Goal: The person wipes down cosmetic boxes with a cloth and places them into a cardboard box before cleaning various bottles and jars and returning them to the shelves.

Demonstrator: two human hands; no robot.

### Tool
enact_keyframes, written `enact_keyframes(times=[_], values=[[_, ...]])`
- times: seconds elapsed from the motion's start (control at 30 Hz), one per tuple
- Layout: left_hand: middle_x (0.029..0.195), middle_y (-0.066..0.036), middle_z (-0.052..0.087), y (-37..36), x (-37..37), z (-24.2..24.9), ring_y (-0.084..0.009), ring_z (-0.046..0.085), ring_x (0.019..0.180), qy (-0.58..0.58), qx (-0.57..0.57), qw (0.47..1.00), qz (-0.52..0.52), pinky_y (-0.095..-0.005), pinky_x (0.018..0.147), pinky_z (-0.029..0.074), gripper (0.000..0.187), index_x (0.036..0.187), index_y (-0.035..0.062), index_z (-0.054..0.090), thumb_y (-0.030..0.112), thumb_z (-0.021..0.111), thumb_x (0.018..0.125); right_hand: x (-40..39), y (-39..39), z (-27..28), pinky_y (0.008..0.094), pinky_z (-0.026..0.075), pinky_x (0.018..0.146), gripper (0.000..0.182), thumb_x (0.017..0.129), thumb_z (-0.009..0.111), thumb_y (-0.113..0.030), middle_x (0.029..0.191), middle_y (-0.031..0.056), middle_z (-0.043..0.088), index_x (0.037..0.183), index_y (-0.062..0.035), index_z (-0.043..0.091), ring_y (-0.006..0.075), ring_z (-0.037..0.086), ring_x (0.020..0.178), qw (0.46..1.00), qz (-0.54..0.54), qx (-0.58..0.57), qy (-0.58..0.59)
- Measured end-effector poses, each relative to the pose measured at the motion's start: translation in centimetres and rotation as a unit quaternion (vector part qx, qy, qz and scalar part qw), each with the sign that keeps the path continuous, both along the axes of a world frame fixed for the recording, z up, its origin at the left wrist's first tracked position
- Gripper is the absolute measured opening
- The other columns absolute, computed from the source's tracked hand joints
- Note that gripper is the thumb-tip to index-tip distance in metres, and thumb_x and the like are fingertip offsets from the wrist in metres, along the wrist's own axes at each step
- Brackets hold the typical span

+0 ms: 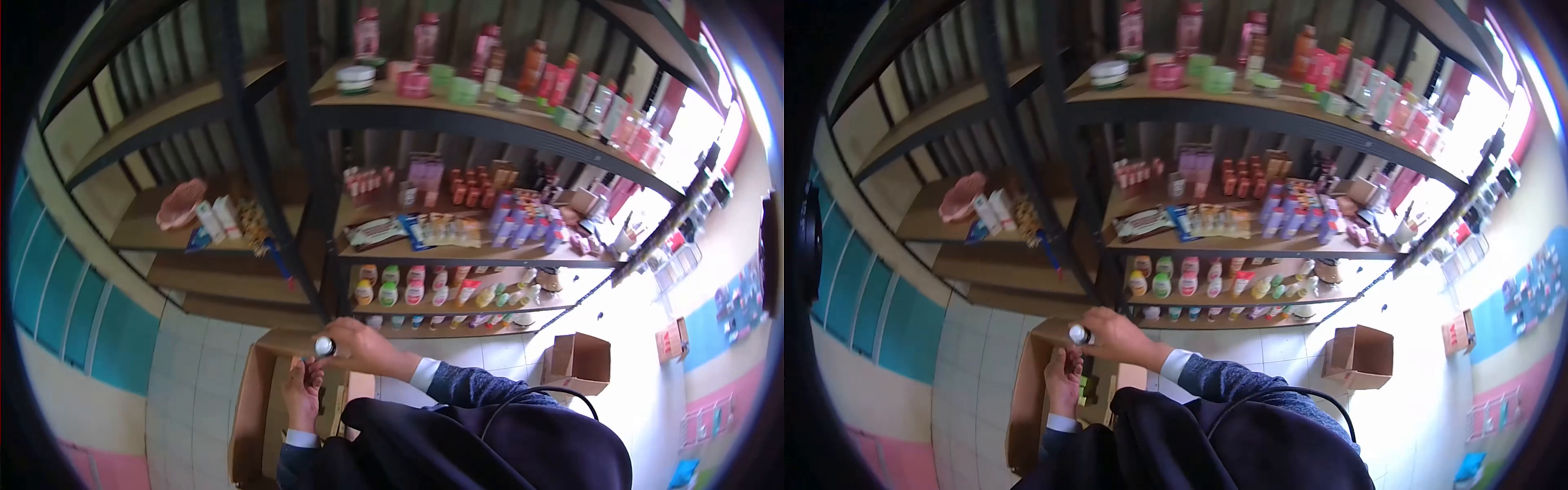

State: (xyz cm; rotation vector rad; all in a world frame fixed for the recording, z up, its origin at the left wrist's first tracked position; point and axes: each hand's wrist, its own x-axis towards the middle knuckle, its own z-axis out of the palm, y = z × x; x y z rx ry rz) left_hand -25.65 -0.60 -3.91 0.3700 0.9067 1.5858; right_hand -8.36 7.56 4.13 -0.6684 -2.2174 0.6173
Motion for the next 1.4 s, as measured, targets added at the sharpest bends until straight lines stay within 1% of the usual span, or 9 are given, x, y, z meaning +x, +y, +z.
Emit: enact_keyframes(times=[0.07,0.13,0.27,0.4,0.63,0.8,0.9,1.23,1.4], values=[[0.084,-0.008,0.062,0.9,2.2,1.2,-0.0130,0.059,0.070,0.075,-0.039,0.996,-0.032,-0.0210,0.060,0.046,0.022,0.098,0.0007,0.058,0.020,0.052,0.089,4.9,1.2,4.7,0.0350,0.046,0.077,0.045,0.072,0.072,-0.023,0.095,0.0122,0.057,0.109,-0.0045,0.055,0.0260,0.057,0.090,0.995,-0.068,-0.071,0.029],[0.086,-0.005,0.062,1.3,3.9,1.0,-0.0108,0.057,0.070,0.093,-0.036,0.994,-0.055,-0.0215,0.061,0.043,0.023,0.101,0.0027,0.057,0.022,0.051,0.089,9.8,2.7,8.4,0.0363,0.046,0.077,0.051,0.071,0.071,-0.033,0.098,0.0173,0.056,0.108,-0.0022,0.053,0.0309,0.057,0.092,0.984,-0.117,-0.095,0.098],[0.089,-0.001,0.061,1.3,7.6,1.1,-0.0081,0.053,0.072,0.125,-0.050,0.989,-0.055,-0.0208,0.061,0.038,0.021,0.105,0.0101,0.056,0.023,0.050,0.090,21.1,4.2,17.1,0.0296,0.048,0.069,0.051,0.070,0.074,-0.024,0.093,0.0134,0.060,0.109,-0.0029,0.051,0.0188,0.060,0.081,0.958,-0.255,0.055,0.116],[0.087,0.000,0.060,1.3,10.3,-0.2,-0.0070,0.053,0.071,0.120,-0.081,0.988,-0.055,-0.0204,0.059,0.038,0.019,0.104,0.0108,0.056,0.021,0.051,0.089,32.5,6.2,24.9,0.0284,0.051,0.065,0.054,0.068,0.074,-0.021,0.092,0.0124,0.062,0.112,-0.0053,0.046,0.0175,0.063,0.079,0.932,-0.294,0.147,0.156],[0.085,0.001,0.059,2.4,15.9,0.8,-0.0071,0.054,0.070,0.145,-0.086,0.984,-0.051,-0.0207,0.058,0.037,0.017,0.102,0.0118,0.056,0.021,0.052,0.088,42.8,15.0,37.2,0.0362,0.050,0.075,0.047,0.062,0.073,-0.024,0.094,0.0168,0.063,0.102,-0.0056,0.057,0.0297,0.062,0.085,0.833,-0.435,0.321,-0.119],[0.086,0.000,0.058,1.9,18.4,1.4,-0.0076,0.053,0.071,0.169,-0.076,0.982,-0.029,-0.0211,0.059,0.037,0.019,0.104,0.0110,0.054,0.022,0.053,0.088,44.9,22.7,37.4,0.0364,0.048,0.077,0.046,0.061,0.075,-0.024,0.094,0.0141,0.063,0.101,-0.0097,0.059,0.0301,0.061,0.089,0.810,-0.435,0.302,-0.251],[0.088,-0.001,0.057,0.7,18.9,1.8,-0.0081,0.053,0.071,0.176,-0.067,0.982,-0.014,-0.0211,0.059,0.037,0.020,0.105,0.0103,0.053,0.022,0.053,0.088,45.1,25.1,37.0,0.0356,0.047,0.080,0.049,0.055,0.079,-0.024,0.096,0.0140,0.063,0.098,-0.0092,0.062,0.0297,0.060,0.092,0.777,-0.448,0.175,-0.406],[0.088,0.000,0.054,-1.2,17.7,0.6,-0.0080,0.050,0.074,0.188,-0.092,0.978,0.018,-0.0208,0.062,0.036,0.024,0.107,0.0106,0.051,0.025,0.052,0.088,45.7,28.1,35.4,0.0340,0.050,0.071,0.055,0.050,0.079,-0.021,0.088,0.0127,0.065,0.100,-0.0030,0.062,0.0246,0.063,0.081,0.817,-0.402,0.047,-0.409],[0.089,0.000,0.054,-0.9,17.8,0.7,-0.0081,0.049,0.075,0.181,-0.094,0.979,0.020,-0.0214,0.063,0.036,0.024,0.107,0.0107,0.050,0.026,0.052,0.088,46.1,29.5,35.3,0.0362,0.050,0.069,0.056,0.050,0.080,-0.023,0.087,0.0114,0.065,0.099,-0.0025,0.061,0.0245,0.062,0.081,0.781,-0.446,-0.002,-0.438]])
